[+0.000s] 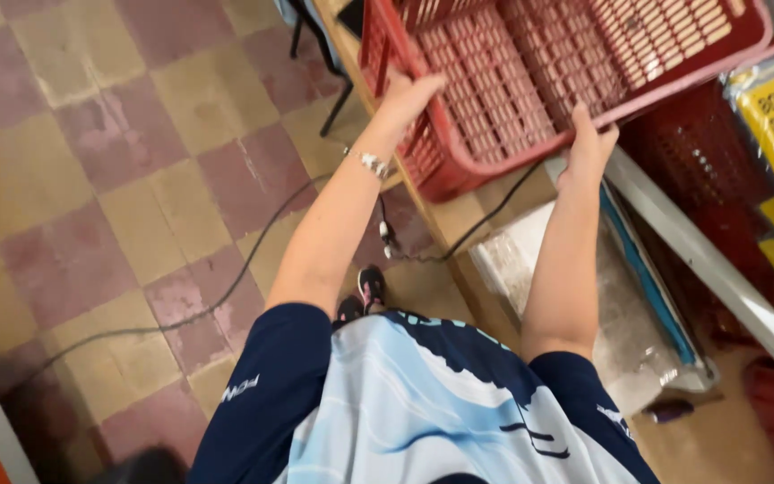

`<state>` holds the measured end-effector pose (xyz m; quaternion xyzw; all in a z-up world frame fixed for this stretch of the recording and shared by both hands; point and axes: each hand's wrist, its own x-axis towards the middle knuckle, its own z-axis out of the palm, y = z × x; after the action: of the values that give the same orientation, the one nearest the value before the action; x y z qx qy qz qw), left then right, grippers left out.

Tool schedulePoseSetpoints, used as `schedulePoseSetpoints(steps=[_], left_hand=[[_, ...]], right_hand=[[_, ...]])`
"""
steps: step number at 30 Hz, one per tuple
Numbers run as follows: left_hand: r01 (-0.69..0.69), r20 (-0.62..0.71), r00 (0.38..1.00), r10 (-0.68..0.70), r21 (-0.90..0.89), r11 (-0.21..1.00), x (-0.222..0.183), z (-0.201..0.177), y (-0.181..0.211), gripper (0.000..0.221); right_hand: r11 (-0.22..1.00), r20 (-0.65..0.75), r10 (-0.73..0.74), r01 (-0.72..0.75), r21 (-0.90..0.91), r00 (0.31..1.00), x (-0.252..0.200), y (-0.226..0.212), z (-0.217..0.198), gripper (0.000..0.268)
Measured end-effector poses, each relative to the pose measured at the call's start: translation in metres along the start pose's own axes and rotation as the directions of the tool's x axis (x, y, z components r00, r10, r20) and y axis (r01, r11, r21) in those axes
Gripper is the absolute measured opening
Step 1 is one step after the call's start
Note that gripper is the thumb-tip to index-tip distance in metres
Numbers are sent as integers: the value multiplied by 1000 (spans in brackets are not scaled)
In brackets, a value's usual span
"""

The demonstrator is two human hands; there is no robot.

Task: Sealing plastic bags using a heat sealer and organizing them into crates.

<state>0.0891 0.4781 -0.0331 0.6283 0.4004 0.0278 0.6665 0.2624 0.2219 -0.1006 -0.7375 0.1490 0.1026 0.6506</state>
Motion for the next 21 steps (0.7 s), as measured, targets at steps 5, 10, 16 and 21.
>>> schedulePoseSetpoints(steps=[5, 10, 16, 21], left_hand=[[151, 47, 988, -148, -60, 987, -19, 0, 2, 35], [-215, -100, 976, 192, -375, 902, -1, -30, -70, 77], [-342, -339, 923, 181, -510, 789, -139, -112, 12, 73], [-417, -608, 793, -32, -580, 699, -109, -225, -122, 63]], right_hand=[[995, -56, -3, 8, 100, 998, 24, 18, 4, 59], [819, 13, -525, 501, 280, 851, -24, 31, 13, 98], [689, 200, -715, 626, 365, 670, -181, -42, 72, 112], [670, 436, -724, 695, 260, 535, -243, -89, 167, 83]])
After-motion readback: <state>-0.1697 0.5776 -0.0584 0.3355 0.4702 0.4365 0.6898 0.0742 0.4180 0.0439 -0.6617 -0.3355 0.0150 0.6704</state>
